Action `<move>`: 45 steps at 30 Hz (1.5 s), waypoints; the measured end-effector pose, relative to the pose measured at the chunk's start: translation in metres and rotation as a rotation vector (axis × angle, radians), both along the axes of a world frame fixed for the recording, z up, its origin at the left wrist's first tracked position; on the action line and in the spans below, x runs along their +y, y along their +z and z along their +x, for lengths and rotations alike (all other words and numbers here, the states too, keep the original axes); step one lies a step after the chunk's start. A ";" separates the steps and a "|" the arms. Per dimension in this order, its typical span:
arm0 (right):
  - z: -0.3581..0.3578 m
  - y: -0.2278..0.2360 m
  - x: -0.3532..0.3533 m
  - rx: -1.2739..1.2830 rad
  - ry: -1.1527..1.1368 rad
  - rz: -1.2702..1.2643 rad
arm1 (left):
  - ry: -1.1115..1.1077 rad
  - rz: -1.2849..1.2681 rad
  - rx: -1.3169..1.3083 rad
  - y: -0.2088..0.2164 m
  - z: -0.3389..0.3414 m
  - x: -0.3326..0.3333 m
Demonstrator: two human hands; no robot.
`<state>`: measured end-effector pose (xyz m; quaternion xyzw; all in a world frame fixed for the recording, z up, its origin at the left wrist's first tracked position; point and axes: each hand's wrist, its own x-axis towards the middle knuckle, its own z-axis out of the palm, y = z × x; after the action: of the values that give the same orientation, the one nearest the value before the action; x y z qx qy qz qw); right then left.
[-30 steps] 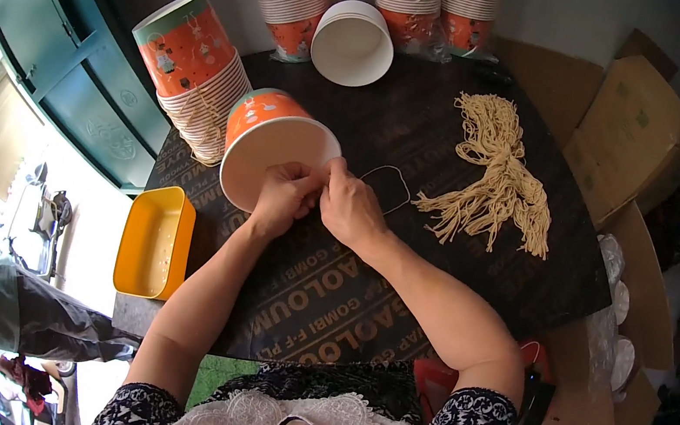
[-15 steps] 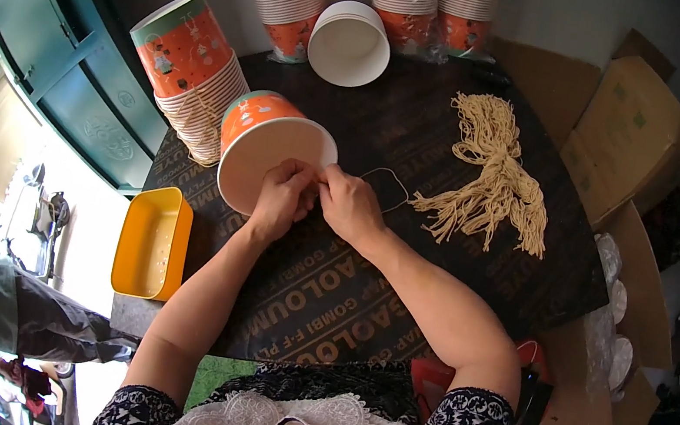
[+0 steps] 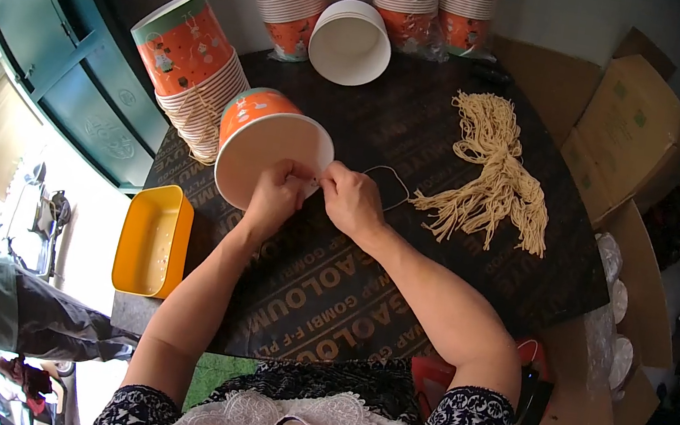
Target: The recorder is attaching thin cord handles to printed paper buckets by threading them through pre-punched holes and tying knots.
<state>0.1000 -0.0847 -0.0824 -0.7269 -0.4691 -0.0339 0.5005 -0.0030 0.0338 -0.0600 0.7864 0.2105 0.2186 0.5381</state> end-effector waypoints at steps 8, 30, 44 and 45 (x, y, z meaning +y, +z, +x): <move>-0.002 0.002 0.000 0.005 -0.017 0.007 | -0.060 0.271 -0.097 -0.011 0.002 0.000; -0.003 0.004 -0.005 -0.417 -0.020 -0.022 | -0.075 0.026 0.012 -0.005 0.000 0.003; 0.005 0.004 -0.004 -0.209 0.092 -0.003 | -0.110 0.012 -0.008 -0.003 0.000 0.002; 0.006 0.003 -0.004 -0.106 0.122 0.004 | -0.102 0.047 -0.040 -0.005 0.000 0.003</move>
<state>0.1061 -0.0883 -0.0790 -0.6930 -0.5383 -0.0425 0.4778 -0.0026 0.0363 -0.0650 0.8039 0.1540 0.2114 0.5341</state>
